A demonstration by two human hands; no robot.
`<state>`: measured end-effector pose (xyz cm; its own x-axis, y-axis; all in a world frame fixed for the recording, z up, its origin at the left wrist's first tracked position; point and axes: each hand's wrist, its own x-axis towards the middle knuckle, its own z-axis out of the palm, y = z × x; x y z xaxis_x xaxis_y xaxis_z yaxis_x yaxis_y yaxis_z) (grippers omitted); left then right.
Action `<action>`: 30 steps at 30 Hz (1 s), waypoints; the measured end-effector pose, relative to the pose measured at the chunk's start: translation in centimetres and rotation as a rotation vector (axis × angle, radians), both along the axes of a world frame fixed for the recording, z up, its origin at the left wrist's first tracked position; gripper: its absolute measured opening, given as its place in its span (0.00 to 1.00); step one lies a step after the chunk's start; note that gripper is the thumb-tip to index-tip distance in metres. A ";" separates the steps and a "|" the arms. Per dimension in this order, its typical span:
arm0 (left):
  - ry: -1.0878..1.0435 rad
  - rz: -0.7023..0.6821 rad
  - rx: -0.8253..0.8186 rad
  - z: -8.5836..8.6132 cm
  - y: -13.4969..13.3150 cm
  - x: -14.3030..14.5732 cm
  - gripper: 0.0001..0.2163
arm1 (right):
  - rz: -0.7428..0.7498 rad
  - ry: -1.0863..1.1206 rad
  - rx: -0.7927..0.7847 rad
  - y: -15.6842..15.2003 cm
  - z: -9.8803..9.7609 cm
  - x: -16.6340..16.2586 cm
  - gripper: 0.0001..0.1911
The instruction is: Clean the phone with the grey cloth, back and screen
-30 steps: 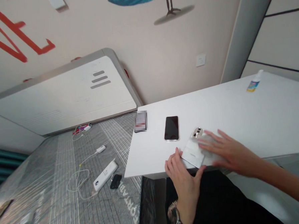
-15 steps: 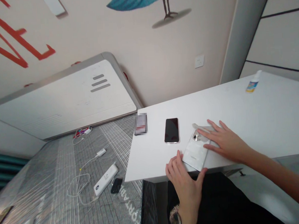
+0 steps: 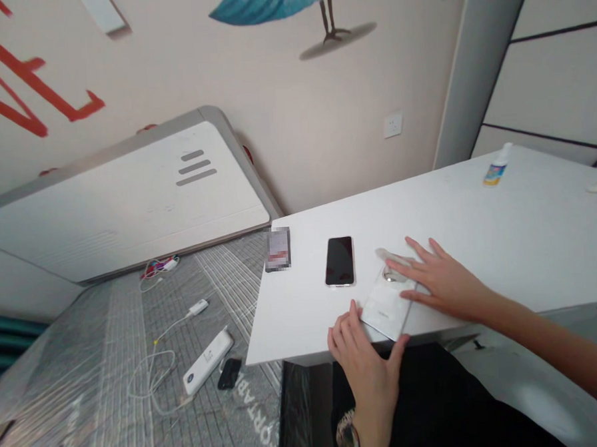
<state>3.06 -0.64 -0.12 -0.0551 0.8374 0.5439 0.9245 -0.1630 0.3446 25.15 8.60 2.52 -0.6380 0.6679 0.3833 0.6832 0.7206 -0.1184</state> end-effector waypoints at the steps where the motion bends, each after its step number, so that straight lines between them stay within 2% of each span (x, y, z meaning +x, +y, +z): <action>1: 0.000 -0.008 -0.002 0.0 0.0 0.0 0.43 | 0.012 -0.003 -0.008 0.0 0.0 0.1 0.37; 4: 0.000 -0.018 0.006 -0.1 0.0 -0.1 0.42 | 0.066 -0.025 -0.039 0.2 0.0 0.7 0.41; 8: 0.012 0.006 0.014 -0.4 0.2 -0.2 0.42 | -0.030 -0.009 -0.042 0.4 0.0 1.6 0.37; 12: 0.010 -0.008 -0.007 -0.3 0.1 0.0 0.42 | 0.048 -0.038 -0.086 -0.7 -0.2 1.3 0.36; 17: 0.013 -0.003 -0.055 0.7 -0.4 -0.1 0.32 | -0.025 0.023 -0.098 -1.8 -0.5 0.7 0.29; 21: -0.056 -0.051 -0.099 1.3 -0.2 -0.4 0.27 | -0.124 0.101 -0.073 -1.6 -0.9 0.6 0.35; 25: -0.221 -0.119 -0.129 1.2 -0.4 -0.4 0.30 | -0.177 0.162 -0.042 -1.7 -1.1 0.4 0.44; 28: -0.333 -0.183 -0.105 0.5 -0.8 -0.2 0.27 | -0.179 0.188 -0.030 -2.1 -0.8 0.3 0.44; 30: -0.354 -0.168 -0.062 0.1 -1.0 -0.1 0.24 | -0.172 0.202 -0.024 -2.4 -0.4 0.2 0.42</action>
